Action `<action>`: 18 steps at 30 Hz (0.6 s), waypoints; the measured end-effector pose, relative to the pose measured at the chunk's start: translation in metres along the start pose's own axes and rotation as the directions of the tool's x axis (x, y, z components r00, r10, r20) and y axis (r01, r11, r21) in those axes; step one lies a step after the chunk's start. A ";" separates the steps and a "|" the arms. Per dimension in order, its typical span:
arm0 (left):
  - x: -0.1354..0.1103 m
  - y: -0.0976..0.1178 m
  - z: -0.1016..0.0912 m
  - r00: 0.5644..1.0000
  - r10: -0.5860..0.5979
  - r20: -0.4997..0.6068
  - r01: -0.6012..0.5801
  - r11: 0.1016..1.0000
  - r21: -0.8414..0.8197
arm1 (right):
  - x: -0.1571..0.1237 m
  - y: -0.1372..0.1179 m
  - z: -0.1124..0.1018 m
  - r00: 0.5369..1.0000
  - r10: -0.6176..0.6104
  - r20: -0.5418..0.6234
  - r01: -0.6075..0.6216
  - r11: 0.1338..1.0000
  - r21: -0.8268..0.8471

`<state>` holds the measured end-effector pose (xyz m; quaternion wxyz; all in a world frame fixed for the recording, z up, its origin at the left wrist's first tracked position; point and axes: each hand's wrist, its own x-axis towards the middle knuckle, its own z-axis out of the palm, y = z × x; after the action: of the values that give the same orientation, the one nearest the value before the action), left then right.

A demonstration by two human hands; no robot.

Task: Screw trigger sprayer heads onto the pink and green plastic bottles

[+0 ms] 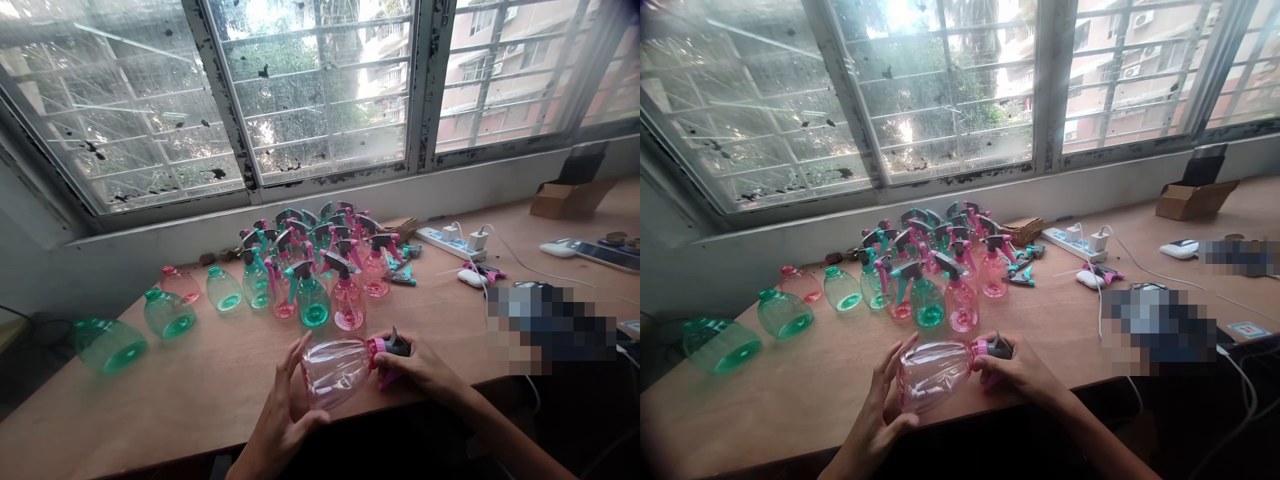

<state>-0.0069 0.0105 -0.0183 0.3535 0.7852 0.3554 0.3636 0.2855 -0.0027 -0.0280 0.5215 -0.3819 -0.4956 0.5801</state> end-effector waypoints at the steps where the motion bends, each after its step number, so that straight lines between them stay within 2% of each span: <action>1: 0.000 0.001 -0.001 1.000 -0.007 0.001 0.007 1.000 -0.014 | 0.000 0.000 0.000 1.000 -0.002 -0.006 0.002 1.000 -0.008; 6: 0.003 0.009 -0.001 0.997 -0.082 -0.015 0.081 0.996 -0.039 | -0.002 -0.003 0.000 0.997 -0.048 -0.066 0.045 0.998 -0.050; 9: 0.005 0.013 0.000 0.989 -0.148 0.024 0.150 0.972 -0.179 | -0.004 -0.003 0.000 0.992 -0.085 -0.095 0.078 0.994 -0.074; 11: 0.006 0.014 -0.002 0.981 -0.182 0.065 0.192 0.948 -0.253 | -0.005 -0.002 0.000 0.991 -0.094 -0.092 0.087 0.993 -0.082; 15: 0.008 0.010 -0.007 0.978 -0.196 0.067 0.206 0.949 -0.239 | -0.008 0.001 -0.002 0.991 -0.110 -0.077 0.103 0.990 -0.094; 18: 0.006 0.005 -0.008 0.975 -0.198 0.102 0.220 0.930 -0.294 | -0.008 0.001 -0.003 0.995 -0.089 -0.049 0.085 0.992 -0.095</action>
<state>-0.0090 0.0150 -0.0083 0.5187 0.6918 0.3641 0.3461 0.2895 -0.0099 -0.0303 0.5411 -0.3990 -0.5241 0.5229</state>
